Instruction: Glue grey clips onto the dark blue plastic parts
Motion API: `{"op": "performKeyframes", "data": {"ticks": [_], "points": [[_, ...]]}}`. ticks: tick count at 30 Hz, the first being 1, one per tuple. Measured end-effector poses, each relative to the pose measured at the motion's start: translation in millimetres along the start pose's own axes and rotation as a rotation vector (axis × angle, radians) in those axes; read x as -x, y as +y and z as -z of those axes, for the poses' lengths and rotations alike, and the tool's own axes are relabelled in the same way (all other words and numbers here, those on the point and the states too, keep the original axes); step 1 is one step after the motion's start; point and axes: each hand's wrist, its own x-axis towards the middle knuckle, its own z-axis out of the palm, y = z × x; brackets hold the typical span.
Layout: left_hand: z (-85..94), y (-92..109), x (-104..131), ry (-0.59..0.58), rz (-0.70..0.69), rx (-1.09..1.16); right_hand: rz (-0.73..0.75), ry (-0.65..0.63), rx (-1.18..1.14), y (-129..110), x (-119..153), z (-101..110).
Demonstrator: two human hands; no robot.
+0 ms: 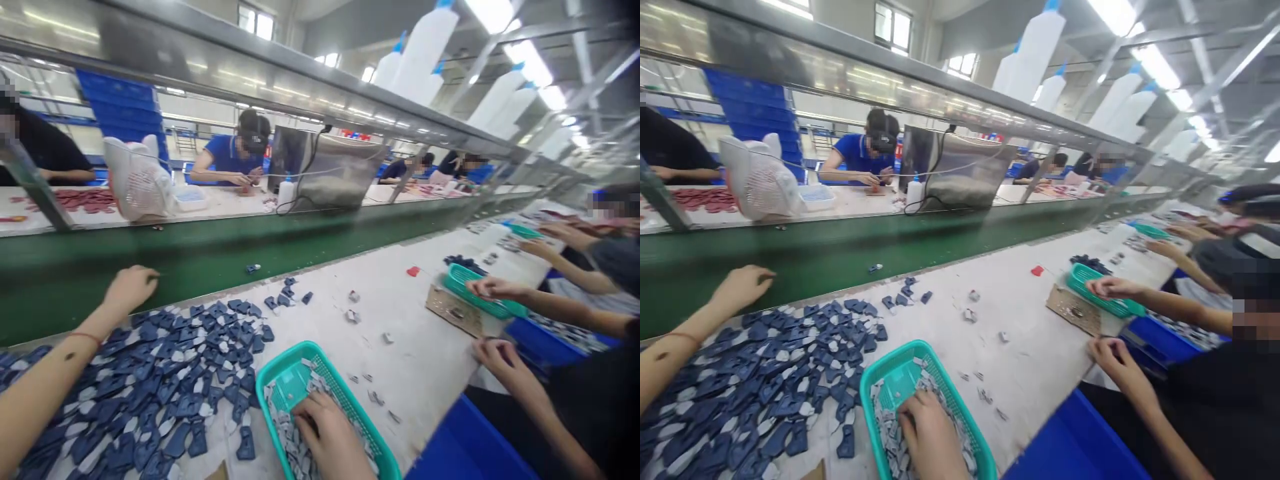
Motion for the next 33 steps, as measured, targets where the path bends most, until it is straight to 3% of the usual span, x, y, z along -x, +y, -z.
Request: {"op": "performKeyframes", "data": {"ticks": [5,8,11,15,18,22,28,33], "points": [[-65.5,58.7,-35.4,-0.234,-0.161,-0.1,-0.044,-0.027,-0.029,9.4,-8.3,-1.5],[-97.6,94.1,-46.5,-0.311,-0.203,-0.118,-0.03,0.009,-0.043,12.1,-7.4,-3.7],[-118.6,114.4,-48.8,-0.342,-0.187,-0.116,-0.019,0.024,-0.052,6.7,-3.1,-2.1],[-127.9,119.5,-46.4,-0.342,-0.096,-0.037,0.002,0.017,0.007,-4.0,-0.6,2.4],[-113.9,116.8,-39.2,-0.323,-0.002,0.097,0.012,0.01,0.014,-6.1,-2.4,2.4],[-66.5,112.2,-4.8,-0.266,0.098,0.376,0.037,0.005,0.028,-3.1,-4.7,-0.4],[9.4,103.8,109.5,-0.19,0.181,0.775,0.09,-0.01,0.077,1.3,-2.7,-2.7],[29.4,93.6,206.3,-0.309,0.345,0.91,0.122,-0.01,0.135,1.1,-5.8,-3.8]]}}
